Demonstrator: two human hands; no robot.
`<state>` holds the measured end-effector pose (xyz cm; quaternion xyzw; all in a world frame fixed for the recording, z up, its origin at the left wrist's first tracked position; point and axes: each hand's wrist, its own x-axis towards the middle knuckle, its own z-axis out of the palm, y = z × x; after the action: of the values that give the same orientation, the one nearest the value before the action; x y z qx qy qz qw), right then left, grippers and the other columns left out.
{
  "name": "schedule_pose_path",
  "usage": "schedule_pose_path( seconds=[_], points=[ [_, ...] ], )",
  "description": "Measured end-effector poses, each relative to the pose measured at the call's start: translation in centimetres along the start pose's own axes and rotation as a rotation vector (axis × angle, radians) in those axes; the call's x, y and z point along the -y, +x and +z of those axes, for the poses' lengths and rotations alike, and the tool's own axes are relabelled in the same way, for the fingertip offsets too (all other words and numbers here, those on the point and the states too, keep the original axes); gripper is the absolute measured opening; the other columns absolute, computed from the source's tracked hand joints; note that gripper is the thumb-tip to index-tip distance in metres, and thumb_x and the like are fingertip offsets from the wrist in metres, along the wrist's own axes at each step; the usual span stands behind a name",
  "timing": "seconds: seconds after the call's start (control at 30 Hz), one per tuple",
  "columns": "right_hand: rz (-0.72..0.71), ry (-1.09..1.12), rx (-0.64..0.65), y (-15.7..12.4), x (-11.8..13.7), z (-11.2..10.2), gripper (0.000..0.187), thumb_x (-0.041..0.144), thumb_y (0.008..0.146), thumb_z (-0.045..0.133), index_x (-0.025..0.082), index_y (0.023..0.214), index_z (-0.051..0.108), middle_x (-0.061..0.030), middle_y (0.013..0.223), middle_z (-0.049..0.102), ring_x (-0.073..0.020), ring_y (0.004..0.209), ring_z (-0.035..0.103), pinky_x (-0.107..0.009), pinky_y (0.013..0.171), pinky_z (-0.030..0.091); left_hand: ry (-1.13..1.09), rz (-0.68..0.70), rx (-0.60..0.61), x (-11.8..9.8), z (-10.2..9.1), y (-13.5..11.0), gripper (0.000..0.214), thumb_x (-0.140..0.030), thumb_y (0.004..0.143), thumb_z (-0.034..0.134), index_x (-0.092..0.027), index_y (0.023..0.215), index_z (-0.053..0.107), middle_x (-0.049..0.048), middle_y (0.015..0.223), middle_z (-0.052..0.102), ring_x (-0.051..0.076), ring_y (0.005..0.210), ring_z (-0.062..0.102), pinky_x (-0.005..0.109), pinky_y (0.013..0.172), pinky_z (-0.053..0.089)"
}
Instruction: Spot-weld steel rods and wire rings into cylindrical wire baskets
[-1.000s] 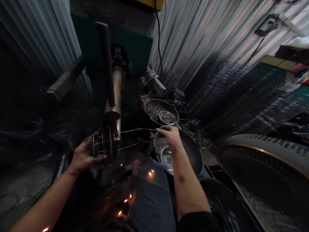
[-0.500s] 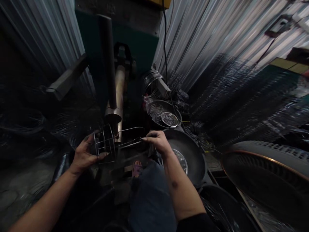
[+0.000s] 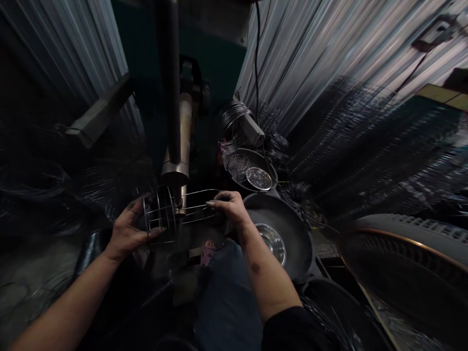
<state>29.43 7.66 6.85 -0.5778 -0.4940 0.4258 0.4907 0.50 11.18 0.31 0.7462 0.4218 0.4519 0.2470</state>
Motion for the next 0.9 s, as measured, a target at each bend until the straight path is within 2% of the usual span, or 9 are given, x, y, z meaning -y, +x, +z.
schedule_pose_path(
  seconds=[0.67,0.9],
  points=[
    [0.007,0.037,-0.029,1.1,0.1,-0.2,0.029,0.037,0.05,0.084,0.015,0.052,0.065,0.0026,0.048,0.051,-0.0087,0.046,0.041,-0.024,0.045,0.03,-0.188,-0.101,0.007,1.2,1.1,0.7,0.09,-0.045,0.054,0.084,-0.023,0.135,0.05,0.0091,0.134,0.054,0.029,0.121,0.054,0.044,0.106,0.042],
    [0.04,0.04,-0.052,1.5,0.3,-0.4,0.029,0.037,0.048,0.083,0.015,0.053,0.065,0.003,0.047,0.05,-0.0087,0.046,0.041,-0.024,0.045,0.029,-0.261,-0.192,0.021,0.9,1.5,1.3,0.096,-0.045,0.05,0.085,-0.02,0.135,0.049,0.0124,0.132,0.056,0.03,0.117,0.057,0.046,0.104,0.044]
  ],
)
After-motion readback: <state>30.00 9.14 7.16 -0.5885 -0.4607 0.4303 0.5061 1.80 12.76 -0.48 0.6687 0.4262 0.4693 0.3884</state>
